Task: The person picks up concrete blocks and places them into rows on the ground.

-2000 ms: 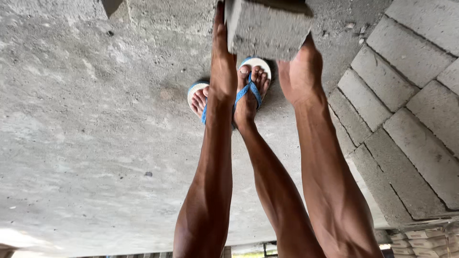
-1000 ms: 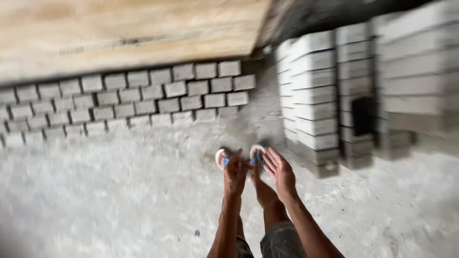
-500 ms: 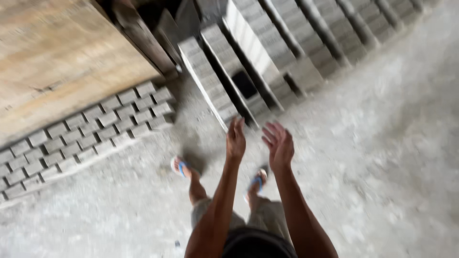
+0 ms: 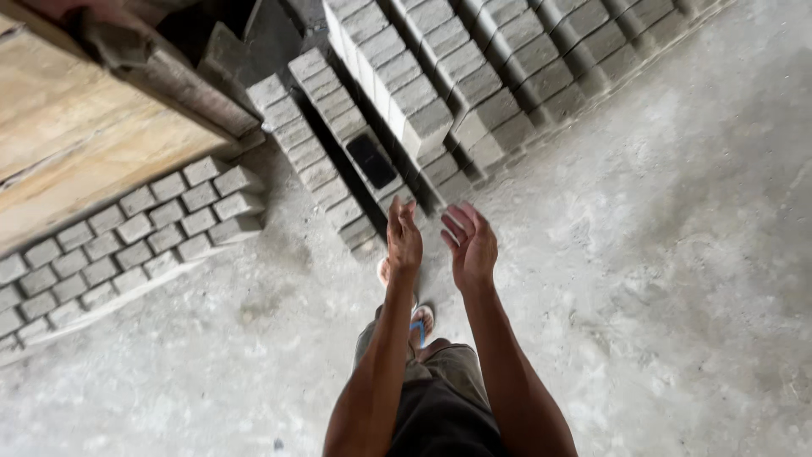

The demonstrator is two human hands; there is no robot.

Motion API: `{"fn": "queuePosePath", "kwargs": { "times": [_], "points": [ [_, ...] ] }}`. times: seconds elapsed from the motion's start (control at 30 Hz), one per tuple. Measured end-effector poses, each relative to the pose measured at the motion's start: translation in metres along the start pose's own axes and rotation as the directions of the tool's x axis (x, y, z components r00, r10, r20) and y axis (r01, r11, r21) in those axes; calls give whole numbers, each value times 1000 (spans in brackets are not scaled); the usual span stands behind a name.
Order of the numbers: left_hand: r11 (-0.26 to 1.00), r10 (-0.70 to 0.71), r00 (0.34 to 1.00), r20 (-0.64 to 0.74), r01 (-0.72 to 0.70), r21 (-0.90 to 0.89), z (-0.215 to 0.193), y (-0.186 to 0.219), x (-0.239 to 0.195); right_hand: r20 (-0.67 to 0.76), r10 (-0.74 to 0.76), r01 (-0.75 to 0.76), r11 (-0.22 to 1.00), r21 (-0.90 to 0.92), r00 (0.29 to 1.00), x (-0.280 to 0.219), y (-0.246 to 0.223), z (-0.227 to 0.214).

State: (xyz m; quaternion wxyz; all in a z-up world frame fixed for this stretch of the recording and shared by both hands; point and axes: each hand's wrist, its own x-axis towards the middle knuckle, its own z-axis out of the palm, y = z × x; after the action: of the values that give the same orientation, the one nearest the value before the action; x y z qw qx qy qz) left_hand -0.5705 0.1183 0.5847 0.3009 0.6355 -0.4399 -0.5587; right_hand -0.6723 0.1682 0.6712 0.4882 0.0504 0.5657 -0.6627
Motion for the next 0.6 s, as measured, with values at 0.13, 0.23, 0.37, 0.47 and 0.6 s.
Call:
{"fn": "queuePosePath", "kwargs": {
  "times": [0.13,0.23,0.37,0.47,0.6],
  "points": [
    [998,-37,998,-49,34,-55,25,38,29,-79,76,-79,996,-43,994,48,-17,14],
    [994,-100,989,-109,95,-45,45,22,77,-127,155,-157,987,-13,980,109,-12,17],
    [965,-255,957,-141,244,-92,73,-5,152,-195,261,-256,965,50,946,209,23,11],
    [903,-344,935,-84,304,-304,102,-24,203,-303,362,-346,932,107,881,335,97,-46],
    [759,-347,938,-8,276,-589,126,-55,250,-478,473,-391,881,268,740,453,189,-107]
  ]
}}
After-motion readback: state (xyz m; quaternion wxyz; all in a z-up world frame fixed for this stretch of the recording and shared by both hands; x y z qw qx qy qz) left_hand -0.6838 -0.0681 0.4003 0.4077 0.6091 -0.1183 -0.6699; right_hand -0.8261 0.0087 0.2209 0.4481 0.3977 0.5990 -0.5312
